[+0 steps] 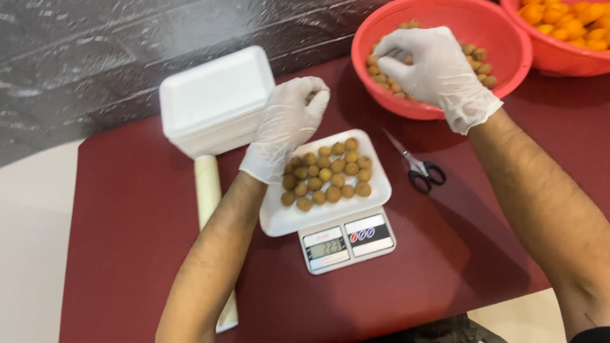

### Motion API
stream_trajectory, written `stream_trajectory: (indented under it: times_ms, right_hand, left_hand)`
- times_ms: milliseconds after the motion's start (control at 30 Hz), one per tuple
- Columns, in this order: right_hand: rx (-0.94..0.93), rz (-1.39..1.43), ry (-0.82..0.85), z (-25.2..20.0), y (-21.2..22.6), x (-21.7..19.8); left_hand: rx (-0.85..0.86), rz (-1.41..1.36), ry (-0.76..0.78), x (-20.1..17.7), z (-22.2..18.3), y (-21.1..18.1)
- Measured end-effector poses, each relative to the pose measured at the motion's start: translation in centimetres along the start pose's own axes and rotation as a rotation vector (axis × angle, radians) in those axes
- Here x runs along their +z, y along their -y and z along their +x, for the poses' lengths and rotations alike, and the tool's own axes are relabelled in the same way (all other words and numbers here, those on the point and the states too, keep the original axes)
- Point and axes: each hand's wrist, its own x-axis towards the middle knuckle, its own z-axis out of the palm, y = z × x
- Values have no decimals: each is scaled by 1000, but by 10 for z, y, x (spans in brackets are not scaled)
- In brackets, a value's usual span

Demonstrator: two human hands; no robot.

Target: Weighing longans by transferring them from a bowl to a tray on a digital scale to reach a target weight.

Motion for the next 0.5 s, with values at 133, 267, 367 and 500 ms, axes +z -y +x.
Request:
stream_trajectory:
  times_ms: [133,267,367,500]
  right_hand:
    - [233,-12,-5,-6,-65,-12]
    - [494,-319,281,-13,-129,6]
    - [560,-433,502,-10,-127,6]
    - [451,-339,730,-7,-116,15]
  left_hand:
    - [46,46,17,55,53,-5]
    - [3,96,103,116,101,1]
    - [-88,143,304,136,123,-10]
    - [-164,276,533,180,136,2]
